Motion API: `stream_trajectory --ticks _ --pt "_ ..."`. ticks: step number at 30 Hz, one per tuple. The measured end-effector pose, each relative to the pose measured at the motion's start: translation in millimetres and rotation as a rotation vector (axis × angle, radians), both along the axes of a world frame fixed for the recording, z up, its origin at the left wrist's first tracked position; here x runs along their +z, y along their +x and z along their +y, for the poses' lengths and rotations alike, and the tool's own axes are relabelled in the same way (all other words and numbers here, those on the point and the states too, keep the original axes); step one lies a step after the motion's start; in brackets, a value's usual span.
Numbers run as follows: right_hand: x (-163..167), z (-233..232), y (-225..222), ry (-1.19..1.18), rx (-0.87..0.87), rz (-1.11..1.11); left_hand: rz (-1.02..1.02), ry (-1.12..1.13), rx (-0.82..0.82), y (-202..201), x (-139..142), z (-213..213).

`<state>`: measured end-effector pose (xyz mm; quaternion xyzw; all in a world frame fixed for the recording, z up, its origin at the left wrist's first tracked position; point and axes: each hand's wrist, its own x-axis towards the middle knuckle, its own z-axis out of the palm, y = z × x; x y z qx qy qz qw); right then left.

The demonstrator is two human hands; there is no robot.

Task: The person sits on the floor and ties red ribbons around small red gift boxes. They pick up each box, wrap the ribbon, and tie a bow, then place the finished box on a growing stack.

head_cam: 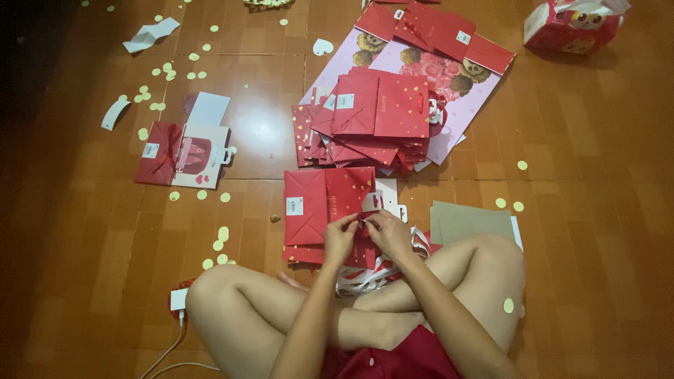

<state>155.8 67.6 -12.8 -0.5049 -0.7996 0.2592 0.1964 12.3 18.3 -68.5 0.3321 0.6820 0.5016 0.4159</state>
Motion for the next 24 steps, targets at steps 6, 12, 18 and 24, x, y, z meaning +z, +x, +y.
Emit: stream_trajectory --ticks 6,12,18,24 --pt "-13.4 3.7 4.0 0.004 -0.017 0.051 0.168 -0.044 -0.022 3.8 18.1 -3.4" --pt "-19.6 5.8 7.7 0.053 0.015 0.063 0.373 0.142 -0.051 8.0 26.5 -7.4" --pt "-22.2 3.4 10.6 0.015 0.059 0.179 0.499 0.141 -0.078 11.8 31.8 -9.9" --pt "-31.5 8.0 11.3 -0.070 0.017 0.237 0.279 0.138 0.004 13.4 16.1 -6.3"
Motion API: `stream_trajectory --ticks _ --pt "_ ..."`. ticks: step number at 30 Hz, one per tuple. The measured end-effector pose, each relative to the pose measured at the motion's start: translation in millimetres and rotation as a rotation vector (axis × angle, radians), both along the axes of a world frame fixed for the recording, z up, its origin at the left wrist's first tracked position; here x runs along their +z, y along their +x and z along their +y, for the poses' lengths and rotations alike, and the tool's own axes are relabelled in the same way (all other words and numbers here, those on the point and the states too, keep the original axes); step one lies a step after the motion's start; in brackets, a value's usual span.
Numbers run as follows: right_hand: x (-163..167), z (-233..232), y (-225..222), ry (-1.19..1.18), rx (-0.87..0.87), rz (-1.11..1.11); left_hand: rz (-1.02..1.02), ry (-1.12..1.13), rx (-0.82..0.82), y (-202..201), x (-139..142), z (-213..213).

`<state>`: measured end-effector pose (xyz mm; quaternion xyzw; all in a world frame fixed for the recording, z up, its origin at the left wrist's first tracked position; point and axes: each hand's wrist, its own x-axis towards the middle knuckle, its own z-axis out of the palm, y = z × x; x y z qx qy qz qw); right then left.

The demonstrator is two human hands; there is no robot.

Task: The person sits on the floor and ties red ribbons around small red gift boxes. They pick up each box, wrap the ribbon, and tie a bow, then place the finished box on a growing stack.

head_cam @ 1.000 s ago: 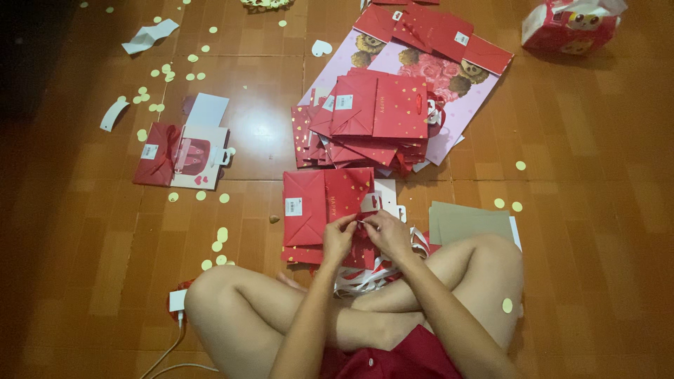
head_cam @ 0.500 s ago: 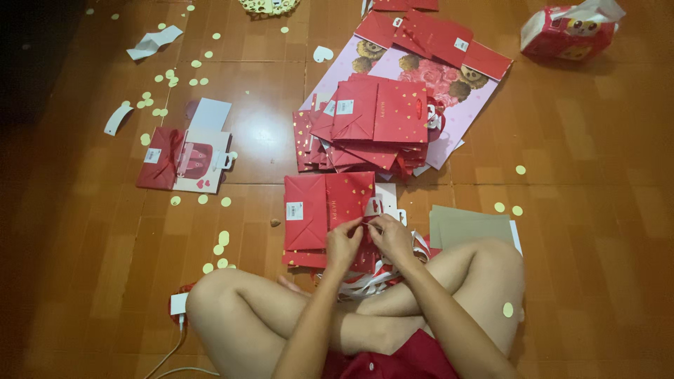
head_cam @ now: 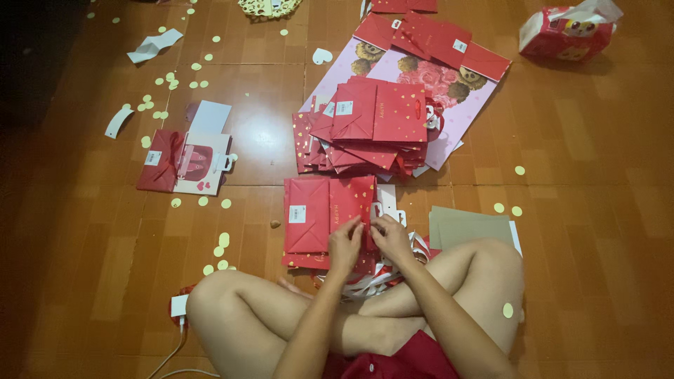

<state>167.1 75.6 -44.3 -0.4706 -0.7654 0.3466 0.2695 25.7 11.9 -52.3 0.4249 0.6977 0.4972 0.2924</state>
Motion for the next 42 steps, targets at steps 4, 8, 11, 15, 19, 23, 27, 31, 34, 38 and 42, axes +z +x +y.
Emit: stream_trajectory --ticks 4,8,11,15,19,23,27,31,34,38,42 --pt "-1.4 -4.0 1.8 -0.001 0.026 0.043 -0.285 -0.073 0.021 -2.8 -12.4 5.6" --pt "1.7 -4.1 0.0 0.143 0.086 0.042 -0.288 -0.194 0.069 -2.1 -13.0 5.7" --pt "2.9 -3.8 -2.5 0.067 0.039 0.005 0.087 -0.025 0.013 -0.4 -7.0 3.3" --pt "1.8 -3.4 -4.6 0.063 -0.066 -0.034 0.200 0.148 -0.042 -0.2 8.5 0.0" --pt "2.5 -3.0 -2.4 -0.052 -0.124 -0.023 -0.151 0.097 0.138 -14.9 26.8 5.8" --pt "4.0 -3.2 -3.3 -0.056 -0.156 -0.084 -0.398 0.396 0.213 -39.1 47.9 25.1" --pt "4.5 -2.8 -4.2 -0.102 -0.164 -0.072 -0.454 0.453 0.167 -44.9 67.7 33.3" --pt "6.3 -3.9 -3.1 -0.190 -0.206 -0.035 -0.522 0.455 0.154 -35.3 77.1 33.9" --pt "8.1 -7.0 -2.8 -0.144 -0.221 0.036 -0.565 0.467 0.132 -32.6 76.2 32.8" --pt "6.6 -8.2 -2.2 0.283 -0.086 0.012 -0.576 0.424 0.157 -36.6 70.8 34.4" --pt "3.0 -9.9 0.0 0.280 -0.005 0.049 -0.566 0.362 0.115 -43.2 65.3 41.7"
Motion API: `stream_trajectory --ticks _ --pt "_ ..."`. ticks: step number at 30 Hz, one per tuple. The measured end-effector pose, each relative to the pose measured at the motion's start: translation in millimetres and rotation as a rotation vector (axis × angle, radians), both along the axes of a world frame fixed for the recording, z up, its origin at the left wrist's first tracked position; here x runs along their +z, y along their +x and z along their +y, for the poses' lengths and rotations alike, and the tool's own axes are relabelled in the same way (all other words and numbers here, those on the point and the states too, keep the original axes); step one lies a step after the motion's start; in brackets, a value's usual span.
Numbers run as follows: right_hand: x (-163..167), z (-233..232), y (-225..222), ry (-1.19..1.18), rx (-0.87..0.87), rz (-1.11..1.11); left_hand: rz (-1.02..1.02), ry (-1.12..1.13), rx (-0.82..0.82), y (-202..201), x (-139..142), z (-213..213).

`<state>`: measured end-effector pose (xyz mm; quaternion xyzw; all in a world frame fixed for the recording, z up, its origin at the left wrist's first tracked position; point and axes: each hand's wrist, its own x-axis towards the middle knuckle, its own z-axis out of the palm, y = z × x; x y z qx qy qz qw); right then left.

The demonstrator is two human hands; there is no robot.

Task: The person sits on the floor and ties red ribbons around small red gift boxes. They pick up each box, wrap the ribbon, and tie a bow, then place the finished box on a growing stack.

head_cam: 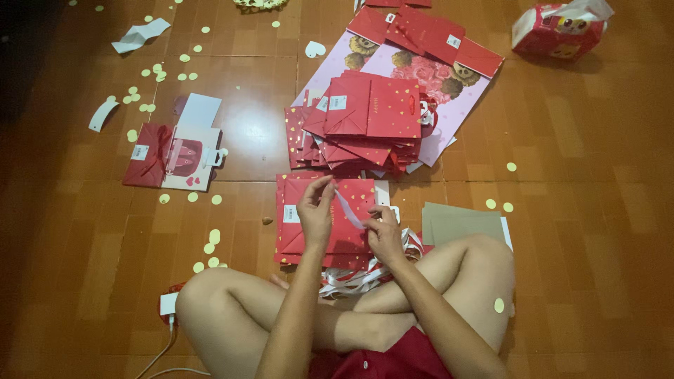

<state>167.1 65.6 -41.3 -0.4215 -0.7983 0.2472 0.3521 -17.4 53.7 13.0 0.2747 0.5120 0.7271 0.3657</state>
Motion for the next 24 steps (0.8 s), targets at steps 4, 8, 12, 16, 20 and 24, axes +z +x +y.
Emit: stream_trajectory --ticks 4,8,12,16,20,24 --pt "-1.6 3.5 -0.4 -0.142 -0.142 0.047 -0.077 -0.081 -0.071 2.3 -13.7 5.4" --pt "-3.1 13.6 -0.1 -0.424 -0.218 0.150 -0.006 -0.233 -0.177 9.0 -39.2 2.1" --pt "-6.0 16.0 -4.0 -0.383 -0.199 0.144 0.012 -0.281 -0.241 13.3 -65.3 -2.3" --pt "-7.9 15.7 -4.3 -0.435 -0.137 0.220 0.136 -0.340 -0.200 19.2 -77.3 -6.5" --pt "-5.0 12.4 -5.8 -0.445 -0.116 0.211 0.251 -0.376 -0.179 24.1 -76.9 -7.9" --pt "2.9 6.3 -4.5 -0.376 -0.057 0.140 0.435 -0.432 -0.162 26.6 -65.1 -9.2"
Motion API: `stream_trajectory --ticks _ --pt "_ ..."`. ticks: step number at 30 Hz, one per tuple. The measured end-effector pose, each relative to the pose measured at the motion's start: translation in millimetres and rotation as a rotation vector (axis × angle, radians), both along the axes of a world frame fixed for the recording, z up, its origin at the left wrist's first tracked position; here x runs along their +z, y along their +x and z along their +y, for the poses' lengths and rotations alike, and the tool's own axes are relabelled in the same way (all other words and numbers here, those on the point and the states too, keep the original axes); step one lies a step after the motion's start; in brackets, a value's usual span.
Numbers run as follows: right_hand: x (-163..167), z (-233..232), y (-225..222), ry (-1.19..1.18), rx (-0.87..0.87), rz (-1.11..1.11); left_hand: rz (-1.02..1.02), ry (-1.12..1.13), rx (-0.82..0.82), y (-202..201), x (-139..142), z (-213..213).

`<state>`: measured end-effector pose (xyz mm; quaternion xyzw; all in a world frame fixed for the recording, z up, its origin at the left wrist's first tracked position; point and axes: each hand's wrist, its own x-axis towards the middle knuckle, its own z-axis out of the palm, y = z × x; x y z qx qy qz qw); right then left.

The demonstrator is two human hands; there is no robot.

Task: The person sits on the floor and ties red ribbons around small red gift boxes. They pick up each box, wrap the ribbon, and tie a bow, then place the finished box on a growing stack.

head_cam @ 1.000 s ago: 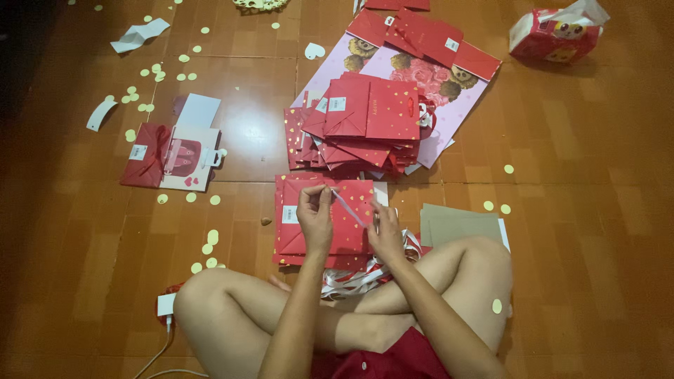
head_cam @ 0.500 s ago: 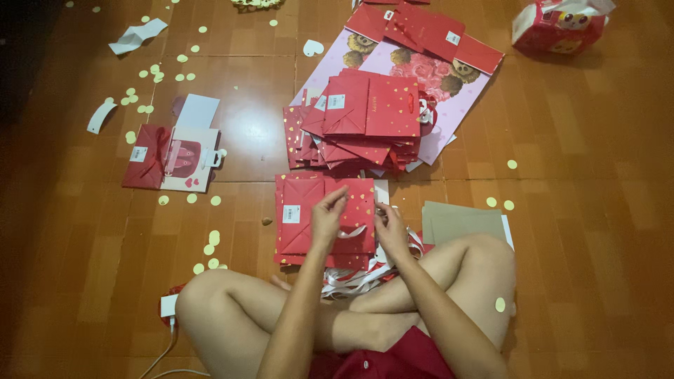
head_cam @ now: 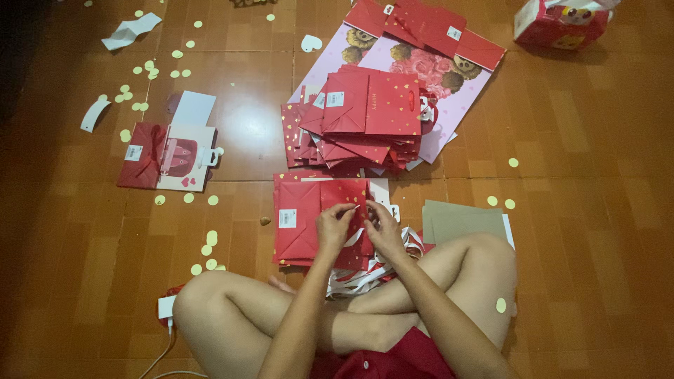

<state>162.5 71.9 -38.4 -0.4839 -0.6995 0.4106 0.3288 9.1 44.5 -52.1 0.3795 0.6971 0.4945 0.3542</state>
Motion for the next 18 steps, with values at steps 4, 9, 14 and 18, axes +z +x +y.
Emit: stream_trajectory --ticks 4,9,14,18 --pt "7.2 -2.9 0.0 0.013 0.060 -0.037 0.315 0.129 -0.010 -0.9 9.0 -4.6" --pt "2.7 -1.8 0.3 0.014 0.146 -0.030 0.469 0.234 -0.041 0.0 14.0 -12.2" --pt "-8.6 6.8 3.5 -0.118 0.168 0.227 0.202 0.015 -0.042 4.1 11.6 -13.1" --pt "-11.1 6.2 -0.3 -0.281 0.063 0.193 -0.088 -0.061 -0.057 3.2 -0.4 -11.0"
